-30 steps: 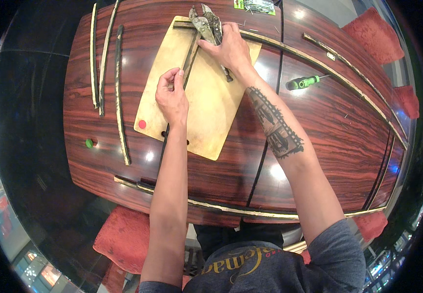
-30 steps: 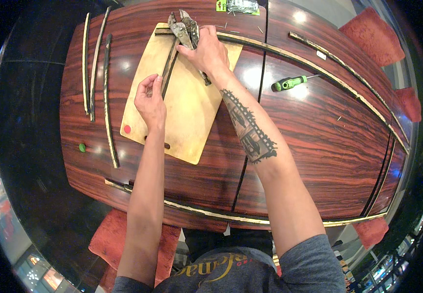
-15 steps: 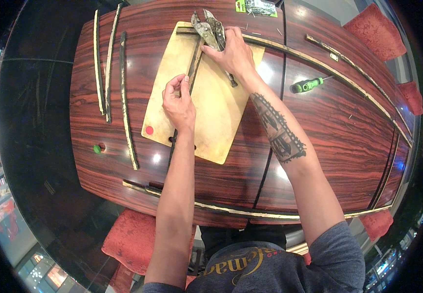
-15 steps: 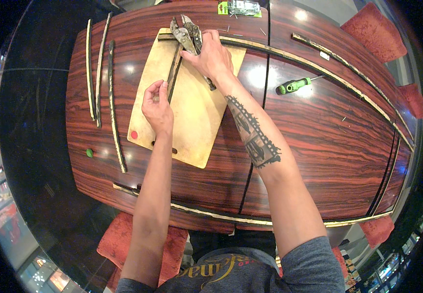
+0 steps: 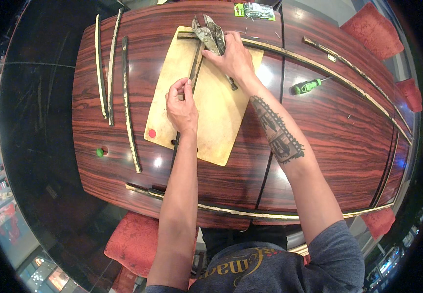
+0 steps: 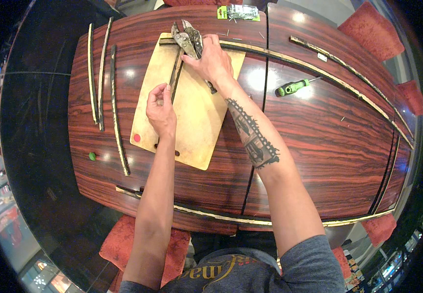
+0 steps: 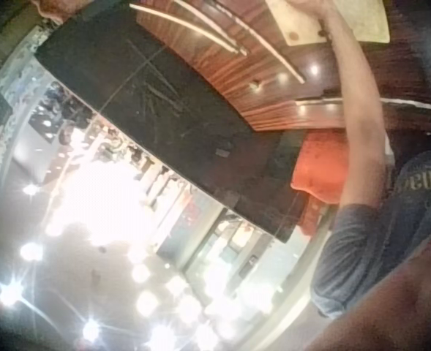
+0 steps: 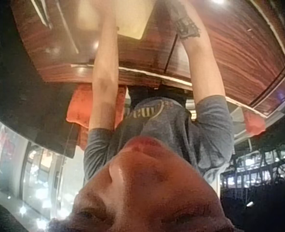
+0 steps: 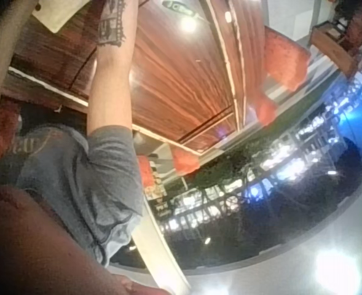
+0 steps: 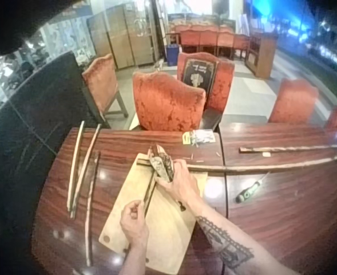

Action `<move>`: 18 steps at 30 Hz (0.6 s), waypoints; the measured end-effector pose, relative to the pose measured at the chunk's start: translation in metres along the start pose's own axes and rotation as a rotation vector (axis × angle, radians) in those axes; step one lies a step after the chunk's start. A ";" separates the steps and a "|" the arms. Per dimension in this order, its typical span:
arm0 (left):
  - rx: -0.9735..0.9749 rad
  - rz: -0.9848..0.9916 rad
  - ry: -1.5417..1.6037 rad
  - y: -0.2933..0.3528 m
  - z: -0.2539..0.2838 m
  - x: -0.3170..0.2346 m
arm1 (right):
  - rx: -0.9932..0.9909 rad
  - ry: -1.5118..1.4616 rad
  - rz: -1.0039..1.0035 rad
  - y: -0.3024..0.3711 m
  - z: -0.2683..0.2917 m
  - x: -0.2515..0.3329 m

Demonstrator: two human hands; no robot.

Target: The person uses pliers to strip and scrape a long, thin, gold-colored trim piece on a wooden table. They repeatedly reposition the trim and apply the pliers along its length to remove material or residue.

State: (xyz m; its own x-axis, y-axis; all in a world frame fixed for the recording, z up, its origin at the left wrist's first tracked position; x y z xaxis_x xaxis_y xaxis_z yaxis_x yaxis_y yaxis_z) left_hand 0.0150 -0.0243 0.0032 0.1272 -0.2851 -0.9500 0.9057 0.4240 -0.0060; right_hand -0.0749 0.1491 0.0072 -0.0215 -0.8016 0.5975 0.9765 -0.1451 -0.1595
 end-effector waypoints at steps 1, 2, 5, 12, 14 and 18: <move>0.006 0.015 -0.040 0.001 0.000 -0.006 | 0.003 0.002 -0.001 0.000 0.001 0.000; 0.011 0.031 -0.079 0.002 0.000 -0.008 | 0.012 0.000 -0.009 0.000 0.001 0.000; -0.004 -0.017 -0.154 -0.001 0.002 -0.002 | 0.061 -0.009 -0.031 0.000 0.003 0.006; 0.018 -0.124 0.010 -0.001 0.001 0.001 | 0.034 -0.015 0.032 0.002 0.002 0.004; 0.031 -0.126 0.011 -0.001 0.000 0.003 | 0.057 -0.068 0.055 0.000 0.004 -0.001; 0.019 -0.114 0.000 -0.001 0.001 0.001 | 0.100 -0.103 0.134 -0.002 0.013 -0.008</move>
State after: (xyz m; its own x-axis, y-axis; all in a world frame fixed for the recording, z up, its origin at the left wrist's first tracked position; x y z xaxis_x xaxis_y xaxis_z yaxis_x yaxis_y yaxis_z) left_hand 0.0150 -0.0254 0.0022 0.0226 -0.3310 -0.9434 0.9217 0.3723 -0.1086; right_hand -0.0742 0.1630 0.0128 0.1269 -0.7457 0.6541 0.9857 0.0211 -0.1672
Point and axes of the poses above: each hand's wrist, its own y-axis away from the middle knuckle, its own z-axis out of the back of the hand, x = y × z, the point moved 2 cm from there along -y, towards the middle knuckle, and after that the axes turned 5 degrees about y, right-handed, at the moved point
